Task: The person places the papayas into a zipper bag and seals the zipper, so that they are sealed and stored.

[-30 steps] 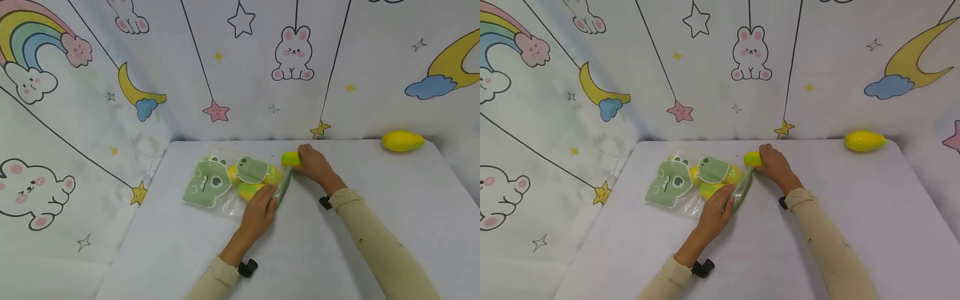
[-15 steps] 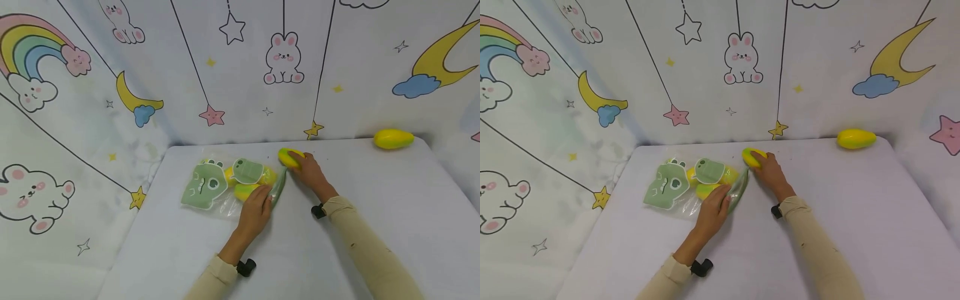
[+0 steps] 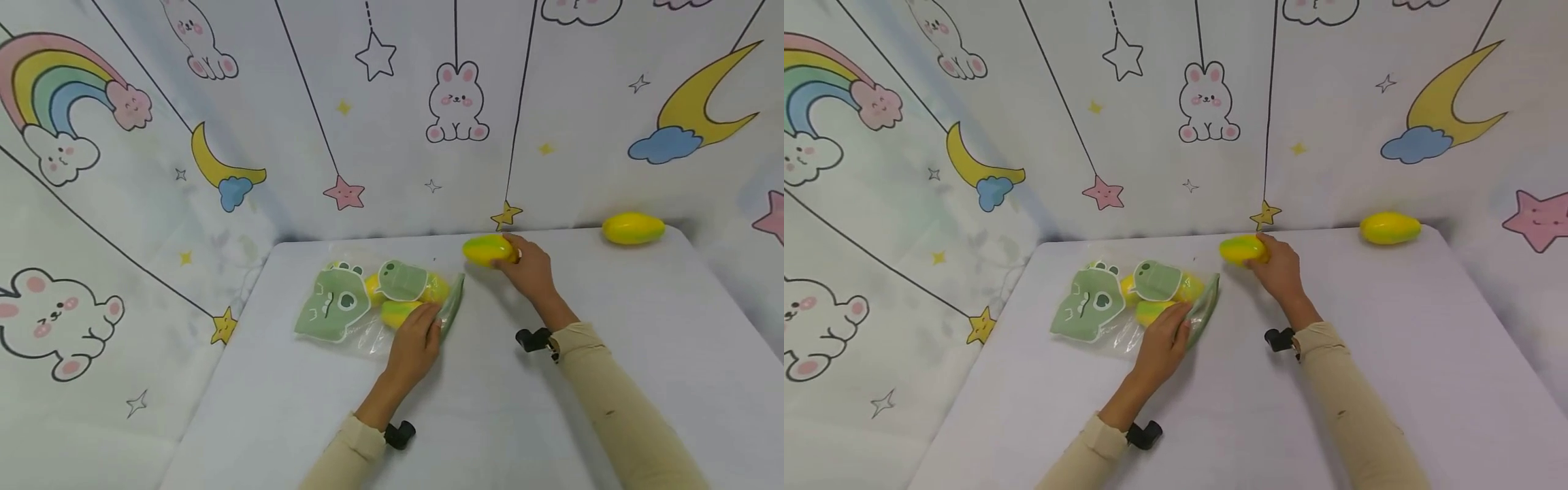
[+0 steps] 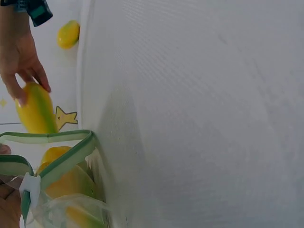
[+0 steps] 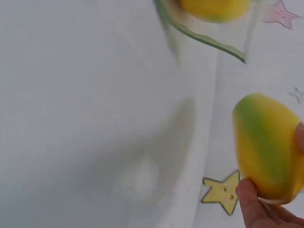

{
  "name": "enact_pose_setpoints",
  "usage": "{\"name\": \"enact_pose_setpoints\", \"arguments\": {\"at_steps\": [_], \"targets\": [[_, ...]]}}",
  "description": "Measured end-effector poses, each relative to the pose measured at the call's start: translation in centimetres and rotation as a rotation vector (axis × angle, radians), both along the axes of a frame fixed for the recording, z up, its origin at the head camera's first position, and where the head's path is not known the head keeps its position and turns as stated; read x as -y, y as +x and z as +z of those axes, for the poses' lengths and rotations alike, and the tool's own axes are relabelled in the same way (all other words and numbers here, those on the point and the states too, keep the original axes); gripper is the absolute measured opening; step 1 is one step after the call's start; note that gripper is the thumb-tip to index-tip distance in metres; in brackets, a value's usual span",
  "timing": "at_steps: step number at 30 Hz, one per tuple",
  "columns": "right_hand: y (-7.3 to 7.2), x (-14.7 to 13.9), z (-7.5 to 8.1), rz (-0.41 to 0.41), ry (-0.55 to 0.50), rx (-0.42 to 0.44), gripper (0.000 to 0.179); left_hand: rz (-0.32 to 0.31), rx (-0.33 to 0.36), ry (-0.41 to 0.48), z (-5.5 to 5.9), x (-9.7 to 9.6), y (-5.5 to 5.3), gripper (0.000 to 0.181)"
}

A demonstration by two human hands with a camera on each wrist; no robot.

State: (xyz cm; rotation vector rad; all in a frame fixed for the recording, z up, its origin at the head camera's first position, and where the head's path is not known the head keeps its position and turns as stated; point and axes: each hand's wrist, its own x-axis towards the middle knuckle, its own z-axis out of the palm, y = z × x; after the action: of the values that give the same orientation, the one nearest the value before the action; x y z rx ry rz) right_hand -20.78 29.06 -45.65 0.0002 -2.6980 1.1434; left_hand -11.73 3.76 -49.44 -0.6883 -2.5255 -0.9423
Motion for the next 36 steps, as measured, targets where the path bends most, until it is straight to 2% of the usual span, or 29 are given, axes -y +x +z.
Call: {"name": "enact_pose_setpoints", "arguments": {"at_steps": [6,9,15,21,30,36], "targets": [[1.7,-2.4,3.1,-0.071,-0.21,0.107,0.072,0.001,0.0,0.016,0.2,-0.1,0.1,0.03],[2.4,-3.2,4.3,-0.095,-0.281,0.125,0.074,0.001,0.003,0.016,0.2,-0.2,0.0,0.03],[3.3,-4.2,5.7,-0.082,-0.288,0.091,0.072,0.01,0.065,0.012,0.3,-0.1,0.2,0.031],[4.4,-4.7,6.8,-0.071,-0.324,0.086,0.073,0.004,0.077,0.019,0.6,-0.3,0.4,0.031],[5.0,-5.1,6.9,-0.042,-0.326,-0.04,0.055,0.008,0.071,0.008,0.4,-0.7,0.4,0.03],[5.4,-5.3,7.0,-0.044,-0.324,-0.06,0.051,0.014,0.072,0.007,0.4,-0.9,0.5,0.029]]}}
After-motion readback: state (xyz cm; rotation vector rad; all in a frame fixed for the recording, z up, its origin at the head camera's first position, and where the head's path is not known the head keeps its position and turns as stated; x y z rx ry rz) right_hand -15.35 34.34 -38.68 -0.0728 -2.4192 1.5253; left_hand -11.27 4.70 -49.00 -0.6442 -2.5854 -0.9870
